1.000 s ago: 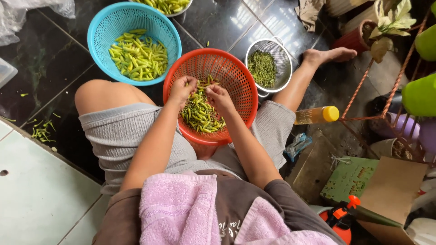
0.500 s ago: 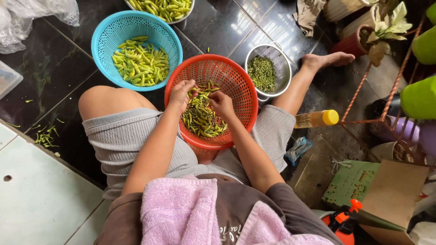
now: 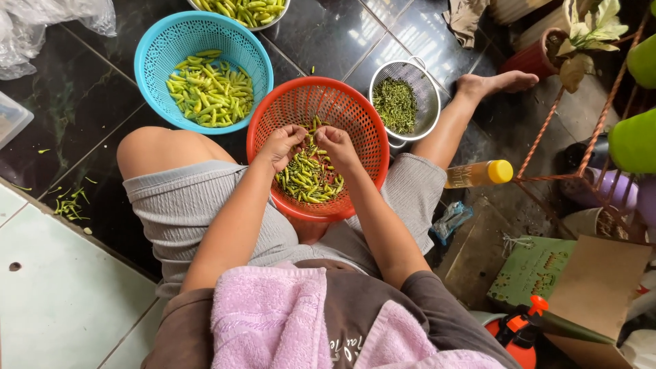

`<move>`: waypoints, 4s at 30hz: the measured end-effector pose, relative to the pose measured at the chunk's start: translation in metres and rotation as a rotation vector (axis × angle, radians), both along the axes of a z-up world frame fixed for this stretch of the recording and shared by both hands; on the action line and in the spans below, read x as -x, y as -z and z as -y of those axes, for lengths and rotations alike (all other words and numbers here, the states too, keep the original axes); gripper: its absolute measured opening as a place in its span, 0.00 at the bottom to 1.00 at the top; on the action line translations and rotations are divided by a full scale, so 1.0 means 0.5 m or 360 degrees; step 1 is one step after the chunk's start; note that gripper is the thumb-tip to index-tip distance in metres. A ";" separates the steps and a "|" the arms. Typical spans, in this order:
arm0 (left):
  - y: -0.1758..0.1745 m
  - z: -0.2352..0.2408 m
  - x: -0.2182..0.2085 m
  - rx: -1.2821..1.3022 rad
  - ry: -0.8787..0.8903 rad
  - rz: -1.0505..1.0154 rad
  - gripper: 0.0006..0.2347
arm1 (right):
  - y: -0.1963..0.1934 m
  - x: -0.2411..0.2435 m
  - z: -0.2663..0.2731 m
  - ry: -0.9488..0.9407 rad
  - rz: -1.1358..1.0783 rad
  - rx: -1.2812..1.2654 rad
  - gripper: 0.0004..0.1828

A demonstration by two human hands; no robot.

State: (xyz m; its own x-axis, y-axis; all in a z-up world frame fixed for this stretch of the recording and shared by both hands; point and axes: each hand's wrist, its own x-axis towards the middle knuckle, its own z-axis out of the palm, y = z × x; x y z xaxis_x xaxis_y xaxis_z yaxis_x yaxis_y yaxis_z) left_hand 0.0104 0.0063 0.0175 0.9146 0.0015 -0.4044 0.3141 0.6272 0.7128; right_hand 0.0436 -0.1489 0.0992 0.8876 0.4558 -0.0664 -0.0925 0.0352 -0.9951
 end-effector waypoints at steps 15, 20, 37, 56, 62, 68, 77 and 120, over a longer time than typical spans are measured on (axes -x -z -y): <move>-0.033 -0.029 0.003 0.0504 -0.0420 -0.0085 0.05 | 0.073 -0.038 -0.012 -0.0517 0.0921 0.1861 0.08; -0.011 -0.008 0.000 0.0269 -0.0384 -0.0144 0.04 | 0.050 -0.035 0.047 -0.0313 0.0498 0.1231 0.16; -0.050 0.049 0.018 -0.0053 0.0032 -0.0064 0.12 | -0.028 0.017 0.026 0.0254 0.0106 0.0296 0.05; -0.079 0.037 0.036 -0.0001 0.0316 0.0066 0.12 | 0.053 -0.013 0.167 -0.0242 0.0666 0.1653 0.14; -0.088 0.025 0.036 0.0511 0.0160 -0.0025 0.20 | 0.113 -0.017 0.130 -0.0566 0.0708 0.1971 0.14; -0.087 0.027 0.034 0.0630 0.0215 -0.0059 0.32 | 0.071 -0.002 0.140 -0.0509 0.0661 0.1817 0.06; 0.013 0.086 0.046 0.0083 0.0302 -0.0054 0.14 | -0.029 0.060 0.103 0.0182 0.0104 0.0481 0.07; -0.206 -0.004 0.054 -0.1604 -0.0377 0.0618 0.11 | 0.010 0.011 0.211 0.0181 0.0544 0.0579 0.06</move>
